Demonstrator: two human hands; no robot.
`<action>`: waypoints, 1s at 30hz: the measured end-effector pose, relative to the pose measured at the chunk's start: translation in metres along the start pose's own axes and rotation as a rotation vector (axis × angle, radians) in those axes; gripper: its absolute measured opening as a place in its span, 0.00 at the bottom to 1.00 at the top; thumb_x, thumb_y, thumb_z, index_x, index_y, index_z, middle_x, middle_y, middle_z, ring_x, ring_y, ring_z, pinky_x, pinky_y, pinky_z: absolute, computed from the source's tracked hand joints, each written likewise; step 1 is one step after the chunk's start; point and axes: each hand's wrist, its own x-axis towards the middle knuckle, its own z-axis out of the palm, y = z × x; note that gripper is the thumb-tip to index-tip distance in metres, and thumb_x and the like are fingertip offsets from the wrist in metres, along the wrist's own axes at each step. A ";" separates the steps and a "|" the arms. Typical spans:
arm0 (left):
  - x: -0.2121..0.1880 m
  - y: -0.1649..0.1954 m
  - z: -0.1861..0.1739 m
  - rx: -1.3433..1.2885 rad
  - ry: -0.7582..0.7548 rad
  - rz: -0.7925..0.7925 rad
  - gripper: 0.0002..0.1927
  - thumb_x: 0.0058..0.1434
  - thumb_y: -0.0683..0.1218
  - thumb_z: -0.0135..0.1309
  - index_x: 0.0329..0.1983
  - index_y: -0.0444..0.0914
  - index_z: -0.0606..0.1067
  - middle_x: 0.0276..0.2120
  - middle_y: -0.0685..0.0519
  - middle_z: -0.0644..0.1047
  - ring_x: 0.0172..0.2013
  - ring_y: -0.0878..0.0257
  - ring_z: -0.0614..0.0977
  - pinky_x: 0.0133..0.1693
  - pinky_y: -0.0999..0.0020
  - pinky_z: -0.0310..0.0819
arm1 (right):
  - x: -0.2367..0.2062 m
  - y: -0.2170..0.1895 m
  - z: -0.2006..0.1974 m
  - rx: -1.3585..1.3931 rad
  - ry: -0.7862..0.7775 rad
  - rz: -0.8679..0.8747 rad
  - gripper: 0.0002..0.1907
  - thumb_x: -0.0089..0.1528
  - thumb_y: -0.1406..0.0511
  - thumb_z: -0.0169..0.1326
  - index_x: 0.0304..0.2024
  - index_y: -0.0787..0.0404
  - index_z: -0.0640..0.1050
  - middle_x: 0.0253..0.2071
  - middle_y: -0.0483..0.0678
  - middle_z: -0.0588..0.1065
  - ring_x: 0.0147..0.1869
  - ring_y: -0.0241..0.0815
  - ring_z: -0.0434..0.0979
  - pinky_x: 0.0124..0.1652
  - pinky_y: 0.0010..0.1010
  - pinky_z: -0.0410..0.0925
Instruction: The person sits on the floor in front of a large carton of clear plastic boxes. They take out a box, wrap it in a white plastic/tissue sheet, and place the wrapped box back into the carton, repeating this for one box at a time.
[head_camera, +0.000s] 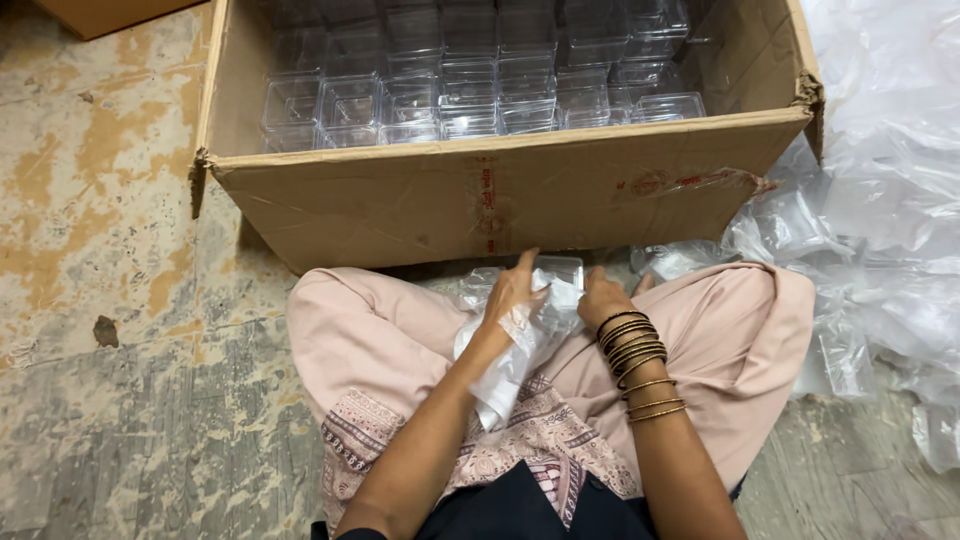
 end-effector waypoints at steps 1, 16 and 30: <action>0.001 -0.005 0.001 -0.001 -0.027 -0.066 0.32 0.57 0.46 0.61 0.64 0.34 0.67 0.31 0.32 0.78 0.36 0.37 0.81 0.37 0.48 0.74 | -0.004 -0.002 -0.005 0.048 0.006 0.000 0.19 0.62 0.66 0.46 0.56 0.59 0.68 0.51 0.62 0.77 0.65 0.59 0.73 0.67 0.66 0.16; 0.017 -0.040 -0.004 -1.169 -0.123 -0.284 0.06 0.64 0.42 0.56 0.39 0.33 0.77 0.30 0.54 0.79 0.30 0.68 0.79 0.34 0.73 0.73 | -0.051 -0.037 -0.021 0.672 0.389 -0.590 0.13 0.65 0.75 0.48 0.49 0.63 0.78 0.37 0.45 0.76 0.37 0.35 0.75 0.38 0.25 0.69; 0.004 -0.025 0.016 -1.191 -0.160 -0.171 0.05 0.67 0.41 0.57 0.39 0.33 0.76 0.30 0.57 0.76 0.30 0.71 0.74 0.33 0.75 0.68 | -0.047 0.003 -0.022 1.650 -0.503 -0.485 0.09 0.70 0.70 0.50 0.33 0.62 0.74 0.25 0.41 0.73 0.23 0.28 0.70 0.24 0.18 0.63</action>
